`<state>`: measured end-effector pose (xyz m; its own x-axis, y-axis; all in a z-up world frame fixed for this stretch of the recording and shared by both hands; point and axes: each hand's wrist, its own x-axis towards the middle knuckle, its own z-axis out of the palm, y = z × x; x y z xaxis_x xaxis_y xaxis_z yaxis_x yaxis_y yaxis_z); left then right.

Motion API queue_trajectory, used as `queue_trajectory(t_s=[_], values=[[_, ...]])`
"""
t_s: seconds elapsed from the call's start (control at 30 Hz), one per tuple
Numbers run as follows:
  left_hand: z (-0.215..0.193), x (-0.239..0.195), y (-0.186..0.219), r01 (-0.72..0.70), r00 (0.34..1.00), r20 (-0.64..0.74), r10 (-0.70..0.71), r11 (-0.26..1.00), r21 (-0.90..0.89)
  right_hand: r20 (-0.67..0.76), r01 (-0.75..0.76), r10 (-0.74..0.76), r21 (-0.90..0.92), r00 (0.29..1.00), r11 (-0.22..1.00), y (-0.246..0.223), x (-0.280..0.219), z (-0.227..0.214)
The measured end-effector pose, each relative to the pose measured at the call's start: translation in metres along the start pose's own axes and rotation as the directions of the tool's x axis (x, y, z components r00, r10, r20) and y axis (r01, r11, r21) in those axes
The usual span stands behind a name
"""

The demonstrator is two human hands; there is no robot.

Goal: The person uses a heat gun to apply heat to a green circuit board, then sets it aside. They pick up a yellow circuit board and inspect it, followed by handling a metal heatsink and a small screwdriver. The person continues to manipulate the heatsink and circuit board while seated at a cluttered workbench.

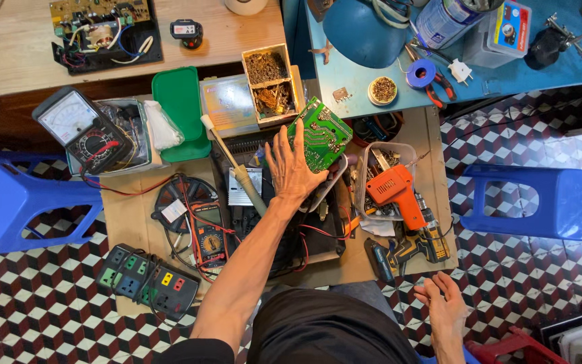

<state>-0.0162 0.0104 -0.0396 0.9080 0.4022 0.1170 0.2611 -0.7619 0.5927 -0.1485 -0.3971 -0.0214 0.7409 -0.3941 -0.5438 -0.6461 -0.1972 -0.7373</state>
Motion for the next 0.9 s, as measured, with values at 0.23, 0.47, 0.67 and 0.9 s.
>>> queue_trajectory(t_s=[0.23,0.47,0.67,0.9], values=[[-0.067,-0.015,0.032,-0.08,0.99,-0.12,0.07,0.993,-0.085,0.068,0.047,-0.042,-0.075,0.997,0.996,-0.06,-0.027,0.038],[-0.133,-0.042,0.091,-0.03,0.99,-0.142,0.022,0.998,-0.056,0.413,0.356,-0.325,0.002,0.851,0.934,-0.164,-0.048,0.107],[-0.142,-0.055,0.101,0.374,0.924,0.29,-0.25,0.746,-0.551,0.52,0.427,-0.4,0.074,0.755,0.901,-0.22,-0.049,0.161],[-0.136,-0.08,0.061,0.521,0.837,0.54,0.089,-0.433,-0.736,0.725,0.404,-0.36,0.123,0.587,0.906,-0.212,-0.059,0.181]])
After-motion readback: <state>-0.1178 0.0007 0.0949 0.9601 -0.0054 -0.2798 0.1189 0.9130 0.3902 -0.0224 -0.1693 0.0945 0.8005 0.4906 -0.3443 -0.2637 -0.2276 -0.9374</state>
